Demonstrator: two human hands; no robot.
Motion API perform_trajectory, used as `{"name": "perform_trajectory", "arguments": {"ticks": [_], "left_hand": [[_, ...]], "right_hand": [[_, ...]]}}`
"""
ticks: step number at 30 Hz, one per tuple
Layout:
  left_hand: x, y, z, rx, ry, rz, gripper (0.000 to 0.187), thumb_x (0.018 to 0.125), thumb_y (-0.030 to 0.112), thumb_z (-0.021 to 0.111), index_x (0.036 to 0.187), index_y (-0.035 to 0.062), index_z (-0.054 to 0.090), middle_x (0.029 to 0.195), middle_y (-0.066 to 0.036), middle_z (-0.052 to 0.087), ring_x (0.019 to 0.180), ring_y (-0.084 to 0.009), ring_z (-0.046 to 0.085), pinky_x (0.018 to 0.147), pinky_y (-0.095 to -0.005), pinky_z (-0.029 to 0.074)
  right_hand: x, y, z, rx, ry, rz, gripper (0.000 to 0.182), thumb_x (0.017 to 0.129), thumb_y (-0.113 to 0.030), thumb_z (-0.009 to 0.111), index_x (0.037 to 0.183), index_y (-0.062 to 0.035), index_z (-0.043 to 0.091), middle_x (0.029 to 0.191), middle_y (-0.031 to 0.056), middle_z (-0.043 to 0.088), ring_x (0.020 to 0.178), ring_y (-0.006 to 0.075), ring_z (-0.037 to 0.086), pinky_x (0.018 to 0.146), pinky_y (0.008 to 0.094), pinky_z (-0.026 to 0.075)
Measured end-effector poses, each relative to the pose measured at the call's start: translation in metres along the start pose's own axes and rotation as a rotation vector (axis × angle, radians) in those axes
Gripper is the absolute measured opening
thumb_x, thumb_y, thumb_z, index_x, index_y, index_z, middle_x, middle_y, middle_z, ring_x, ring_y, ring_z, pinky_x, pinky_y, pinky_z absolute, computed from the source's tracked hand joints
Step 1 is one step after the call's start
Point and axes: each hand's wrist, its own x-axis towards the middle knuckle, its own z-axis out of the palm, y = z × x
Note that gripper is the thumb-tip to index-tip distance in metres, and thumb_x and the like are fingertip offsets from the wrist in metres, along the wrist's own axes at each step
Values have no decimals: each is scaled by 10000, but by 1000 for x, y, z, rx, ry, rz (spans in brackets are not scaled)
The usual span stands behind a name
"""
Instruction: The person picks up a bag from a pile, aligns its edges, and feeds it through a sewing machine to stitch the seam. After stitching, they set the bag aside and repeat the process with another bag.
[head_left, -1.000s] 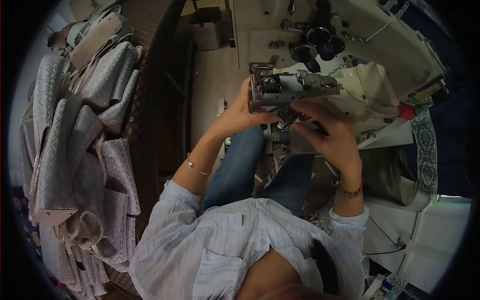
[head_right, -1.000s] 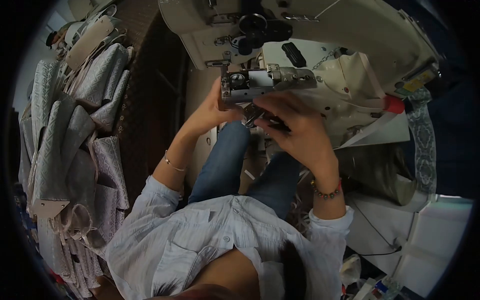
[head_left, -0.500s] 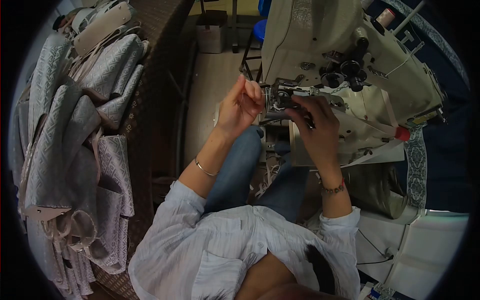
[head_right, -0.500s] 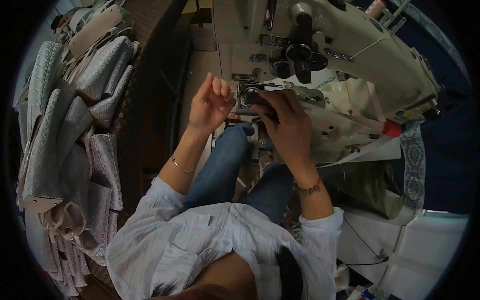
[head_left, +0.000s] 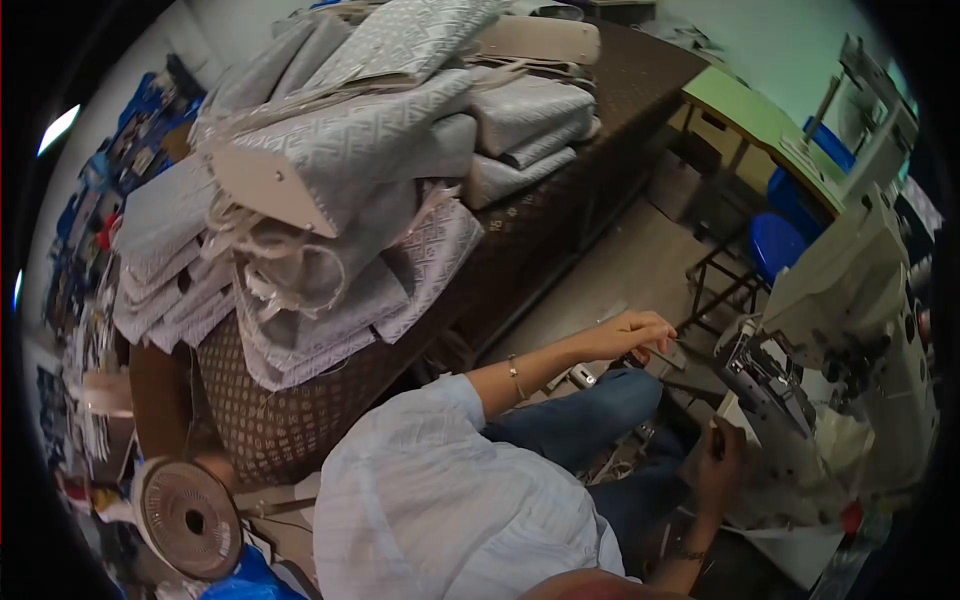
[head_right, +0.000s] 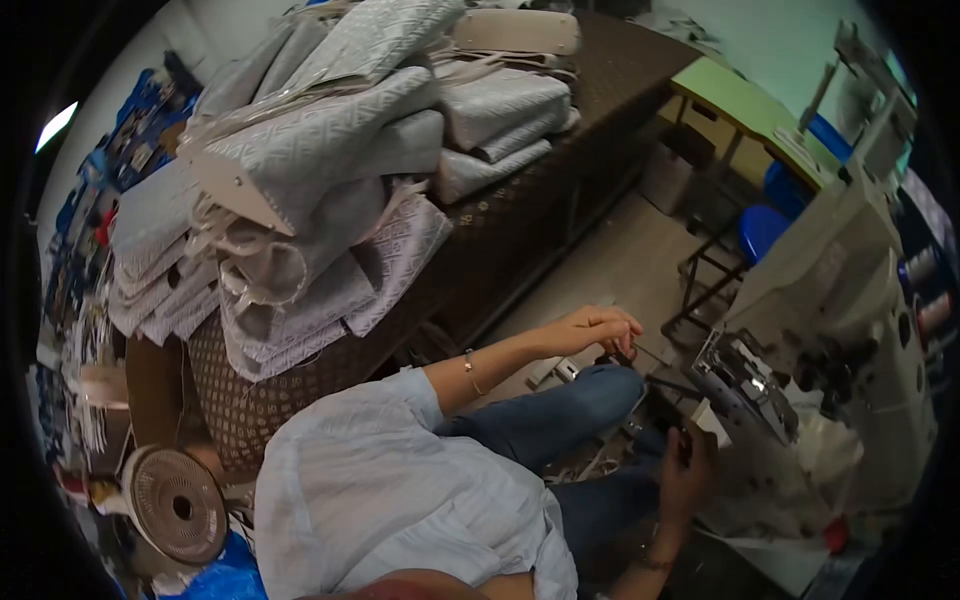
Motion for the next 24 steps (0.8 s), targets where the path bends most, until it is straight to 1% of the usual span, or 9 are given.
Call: {"name": "perform_trajectory", "arguments": {"ticks": [2,4,6,7,12,14,18,23,24], "left_hand": [[-44,38,-8,554,55,225,295,916,349,593,1001,67,618,1122,-110,580,987,-168,575,768,-276,481],[-81,81,-27,953,217,466,240,864,270,671,998,79,615,1229,-146,513,1103,-235,534,832,-318,476],[-117,136,-33,1111,476,577,249,838,243,693,995,70,608,1180,-144,543,1053,-278,560,847,-351,468],[-134,163,-34,1141,545,552,253,836,234,694,1003,67,604,1157,-145,552,1036,-290,566,849,-363,467],[-154,278,-56,1752,760,354,497,854,407,646,1078,-28,563,1073,-226,620,998,-352,608,850,-382,486],[-132,321,-55,1848,874,-245,663,846,550,586,1118,-54,558,1098,-241,626,1028,-359,614,875,-398,490],[-75,346,-106,1868,1043,-521,951,784,691,544,1392,-16,360,1247,-226,573,1170,-324,559,958,-476,440],[-9,331,-301,1667,1220,-313,986,769,717,530,1305,-106,444,1224,-341,531,1191,-408,516,1001,-423,415],[-8,327,-286,1568,1329,-288,1032,754,707,556,1312,-145,392,1226,-352,523,1190,-410,516,995,-415,420]], "right_hand": [[-11,42,14,-82,-69,4,240,944,-222,572,1100,-55,644,957,129,621,825,243,627,685,363,508],[-16,70,25,52,-42,206,357,978,-301,497,1176,-25,607,1138,172,610,1045,299,603,872,404,497],[-17,83,27,-183,-28,117,394,982,-322,478,1198,-11,590,1187,179,594,1081,310,585,910,412,477],[-19,90,27,-428,1,49,432,987,-343,458,1220,2,573,1236,185,577,1117,322,567,948,421,457],[-21,139,63,-344,146,-60,430,989,-346,429,1199,-4,585,1229,202,577,1118,351,557,958,446,432],[-22,141,66,-316,173,-82,422,987,-341,429,1187,-8,593,1225,205,578,1117,358,555,955,448,429],[-23,137,64,-244,206,-92,392,981,-320,443,1160,-12,606,1212,196,587,1113,362,555,944,452,433],[-30,134,59,-138,229,-83,347,968,-288,492,1137,-12,618,1190,182,602,1104,357,559,944,443,439],[-29,129,57,-98,247,-112,322,962,-267,508,1121,-12,624,1177,178,607,1101,353,561,942,439,442]]}}
